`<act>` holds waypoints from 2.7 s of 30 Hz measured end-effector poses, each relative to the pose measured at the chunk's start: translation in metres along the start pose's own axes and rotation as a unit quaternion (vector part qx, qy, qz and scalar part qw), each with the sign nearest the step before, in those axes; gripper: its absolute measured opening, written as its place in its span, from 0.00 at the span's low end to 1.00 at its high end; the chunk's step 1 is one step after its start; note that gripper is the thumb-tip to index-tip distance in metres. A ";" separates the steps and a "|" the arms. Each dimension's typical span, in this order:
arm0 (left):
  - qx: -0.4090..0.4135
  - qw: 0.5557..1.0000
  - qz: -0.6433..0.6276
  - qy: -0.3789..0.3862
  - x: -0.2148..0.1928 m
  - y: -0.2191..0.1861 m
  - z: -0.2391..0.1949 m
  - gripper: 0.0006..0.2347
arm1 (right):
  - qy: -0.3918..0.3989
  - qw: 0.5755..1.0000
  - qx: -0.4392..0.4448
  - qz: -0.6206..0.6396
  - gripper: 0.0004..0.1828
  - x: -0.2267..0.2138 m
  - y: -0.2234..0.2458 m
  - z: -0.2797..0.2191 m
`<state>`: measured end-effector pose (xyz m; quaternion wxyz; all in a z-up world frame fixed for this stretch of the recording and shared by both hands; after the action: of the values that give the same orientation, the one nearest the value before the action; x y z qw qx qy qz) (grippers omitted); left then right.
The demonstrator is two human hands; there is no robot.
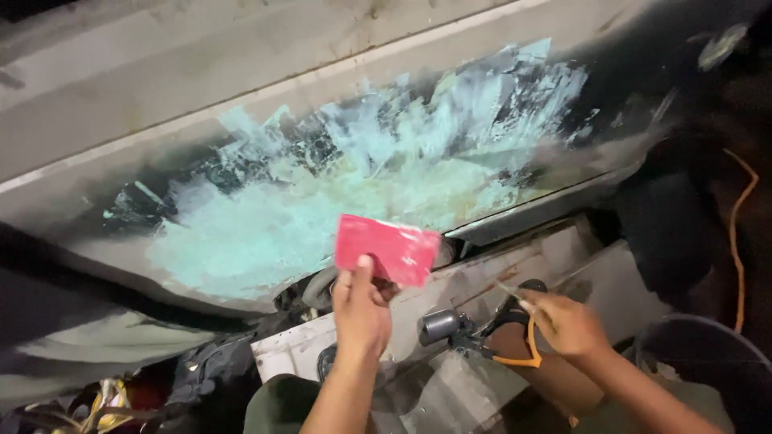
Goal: The person applies a light-colored body filler to the side of a vehicle using a red plastic spreader and a metal scraper. They repeatedly spread the filler over a damaged area and scrape the tools to remove excess material.
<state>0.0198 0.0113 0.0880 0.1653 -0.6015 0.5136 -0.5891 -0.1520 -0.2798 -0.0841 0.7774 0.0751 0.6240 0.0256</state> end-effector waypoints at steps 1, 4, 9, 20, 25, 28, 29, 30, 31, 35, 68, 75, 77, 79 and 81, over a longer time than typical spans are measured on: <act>0.053 0.998 -0.022 0.006 0.004 -0.004 0.000 0.18 | 0.007 0.973 0.168 0.157 0.14 0.006 -0.006 0.001; 0.099 0.991 -0.091 0.011 0.010 0.021 0.020 0.13 | -0.055 0.803 0.353 0.478 0.20 -0.047 0.019 0.036; 0.049 0.985 -0.164 -0.010 0.020 0.072 0.049 0.06 | -0.176 0.579 0.384 0.698 0.09 -0.109 0.027 0.132; -0.085 0.968 -0.221 -0.089 0.033 0.090 0.051 0.16 | -0.166 0.557 0.430 0.690 0.26 -0.237 0.049 0.242; -0.087 0.975 -0.190 -0.070 0.034 0.107 0.050 0.09 | -0.143 0.590 0.390 0.693 0.28 -0.275 0.048 0.261; -0.102 0.974 -0.179 -0.093 0.033 0.112 0.051 0.08 | -0.215 0.603 0.287 0.713 0.17 -0.299 0.053 0.247; -0.107 0.973 -0.180 -0.098 0.035 0.112 0.053 0.10 | -0.273 0.594 0.211 0.727 0.06 -0.310 0.054 0.243; -0.105 0.972 -0.187 -0.098 0.022 0.135 0.077 0.10 | -0.270 0.599 0.207 0.725 0.06 -0.325 0.057 0.229; 0.057 0.973 0.224 -0.021 0.001 0.153 0.098 0.12 | -0.298 0.602 0.162 0.723 0.03 -0.335 0.062 0.212; -0.122 0.982 -0.144 -0.006 0.070 0.099 0.053 0.22 | -0.309 0.601 0.153 0.721 0.15 -0.342 0.082 0.139; 0.407 0.737 0.480 0.246 0.085 0.003 -0.036 0.12 | -0.186 0.595 0.520 0.584 0.16 -0.066 0.050 -0.094; 0.320 0.746 0.528 0.249 -0.006 0.062 -0.074 0.17 | -0.160 0.656 0.375 0.635 0.16 -0.088 0.135 -0.041; 0.408 0.730 0.512 0.195 -0.017 0.070 -0.079 0.12 | -0.162 0.710 0.330 0.600 0.13 -0.113 0.166 -0.018; 0.419 0.723 0.514 0.195 -0.027 0.077 -0.082 0.13 | -0.145 0.734 0.307 0.589 0.08 -0.062 0.147 -0.028; 0.433 0.714 0.513 0.198 -0.040 0.089 -0.078 0.17 | -0.132 0.756 0.283 0.576 0.04 -0.041 0.140 -0.031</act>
<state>-0.0773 0.0380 0.0148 0.5791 0.0224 0.4535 -0.6771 -0.1838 -0.1446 -0.0305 0.6341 0.6393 0.3326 0.2803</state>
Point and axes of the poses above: each hand's wrist, its own z-axis towards the middle knuckle, its own x-axis out of the palm, y = z × x, the point moved 1 cm from there along z, towards the middle knuckle, and after that the axes turned 8 degrees about y, right-handed, at the moved point
